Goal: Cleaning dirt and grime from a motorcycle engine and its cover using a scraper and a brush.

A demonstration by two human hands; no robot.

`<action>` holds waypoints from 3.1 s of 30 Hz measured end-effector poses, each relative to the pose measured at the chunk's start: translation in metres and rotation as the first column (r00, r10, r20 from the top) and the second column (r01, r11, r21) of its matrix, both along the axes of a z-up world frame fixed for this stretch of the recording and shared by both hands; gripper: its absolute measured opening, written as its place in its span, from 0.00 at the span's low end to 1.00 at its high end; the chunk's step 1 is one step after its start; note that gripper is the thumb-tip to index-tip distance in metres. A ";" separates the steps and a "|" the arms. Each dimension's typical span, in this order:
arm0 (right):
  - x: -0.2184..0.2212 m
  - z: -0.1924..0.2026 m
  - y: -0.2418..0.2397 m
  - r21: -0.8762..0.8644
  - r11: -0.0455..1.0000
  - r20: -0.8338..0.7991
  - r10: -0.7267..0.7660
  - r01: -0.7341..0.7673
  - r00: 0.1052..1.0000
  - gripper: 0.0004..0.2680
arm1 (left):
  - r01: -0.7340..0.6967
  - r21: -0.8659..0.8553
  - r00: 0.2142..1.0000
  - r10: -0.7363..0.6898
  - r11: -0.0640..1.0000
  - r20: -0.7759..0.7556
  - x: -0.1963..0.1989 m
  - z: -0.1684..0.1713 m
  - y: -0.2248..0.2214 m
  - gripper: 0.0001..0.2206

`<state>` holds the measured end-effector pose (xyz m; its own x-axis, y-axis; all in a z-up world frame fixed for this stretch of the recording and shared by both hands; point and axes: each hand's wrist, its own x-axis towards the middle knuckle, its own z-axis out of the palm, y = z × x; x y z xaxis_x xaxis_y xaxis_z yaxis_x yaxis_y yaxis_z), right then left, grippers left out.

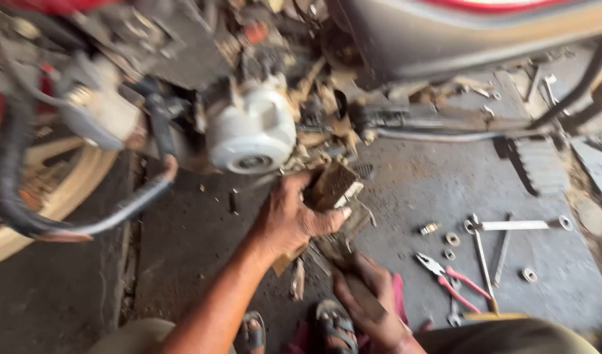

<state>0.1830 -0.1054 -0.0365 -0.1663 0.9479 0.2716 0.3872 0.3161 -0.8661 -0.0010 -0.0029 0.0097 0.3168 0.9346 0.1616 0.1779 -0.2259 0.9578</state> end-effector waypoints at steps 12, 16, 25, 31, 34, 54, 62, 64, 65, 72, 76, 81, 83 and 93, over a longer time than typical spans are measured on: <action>-0.017 -0.002 0.002 -0.068 0.992 0.039 -0.101 0.104 0.994 0.08 | -0.050 0.040 0.999 0.051 0.998 -0.009 -0.003 0.008 0.003 0.36; -0.019 0.003 0.008 -0.139 0.980 0.058 -0.134 0.141 0.989 0.07 | -0.068 0.074 0.998 0.068 0.995 0.001 -0.005 0.000 0.002 0.34; -0.014 0.013 0.004 -0.003 1.000 0.165 -0.018 0.019 0.986 0.09 | -0.009 0.050 1.000 0.008 0.999 0.009 0.002 -0.016 -0.002 0.37; -0.023 0.013 0.009 0.044 0.998 0.206 0.034 -0.044 0.978 0.12 | -0.093 0.155 0.995 0.087 0.984 0.041 -0.005 -0.006 0.005 0.35; -0.015 0.014 0.004 0.030 0.999 0.227 0.024 -0.031 0.974 0.11 | -0.009 -0.030 1.000 0.009 1.000 0.000 -0.002 0.000 0.001 0.36; -0.005 -0.027 0.004 -0.330 0.940 -0.459 -0.080 -0.087 0.885 0.11 | -0.001 -0.021 0.994 0.004 1.000 0.110 -0.009 -0.008 -0.003 0.39; -0.014 0.002 0.004 -0.377 0.923 -0.249 -0.178 0.074 0.952 0.09 | -0.001 0.026 1.000 0.002 1.000 -0.030 -0.008 0.005 -0.009 0.35; -0.010 0.010 0.006 -0.220 0.972 -0.229 -0.134 0.083 0.964 0.10 | 0.017 0.053 0.996 -0.013 0.998 -0.084 -0.008 0.010 -0.009 0.33; -0.006 0.009 0.003 -0.194 0.978 -0.260 -0.125 0.075 0.957 0.10 | 0.051 0.038 0.999 -0.051 0.998 0.015 -0.008 0.015 -0.011 0.34; 0.000 -0.005 -0.027 -0.368 0.917 -0.235 -0.253 0.155 0.939 0.08 | 0.058 0.006 0.994 -0.058 0.998 0.089 -0.011 0.008 -0.018 0.31; -0.006 -0.011 -0.029 -0.439 0.883 -0.284 -0.310 0.165 0.907 0.07 | 0.054 -0.012 0.993 -0.053 0.998 0.106 -0.009 0.013 -0.019 0.32; -0.018 -0.013 -0.029 -0.322 0.935 -0.334 -0.257 0.147 0.907 0.06 | 0.039 0.035 0.994 -0.042 0.999 0.099 -0.005 0.021 -0.019 0.33; -0.016 -0.017 -0.030 -0.302 0.944 -0.358 -0.240 0.132 0.902 0.06 | 0.018 0.058 0.997 -0.022 0.998 0.072 -0.008 0.006 -0.019 0.30; 0.002 0.009 -0.002 0.156 0.988 -0.003 -0.006 0.007 1.000 0.05 | 0.012 0.123 0.999 -0.017 0.992 0.046 -0.011 0.005 -0.015 0.32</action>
<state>0.1853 -0.1070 -0.0277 -0.1597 0.8949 0.4168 0.3877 0.4452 -0.8072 -0.0122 -0.0183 0.0146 0.3197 0.9022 0.2897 0.1296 -0.3445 0.9298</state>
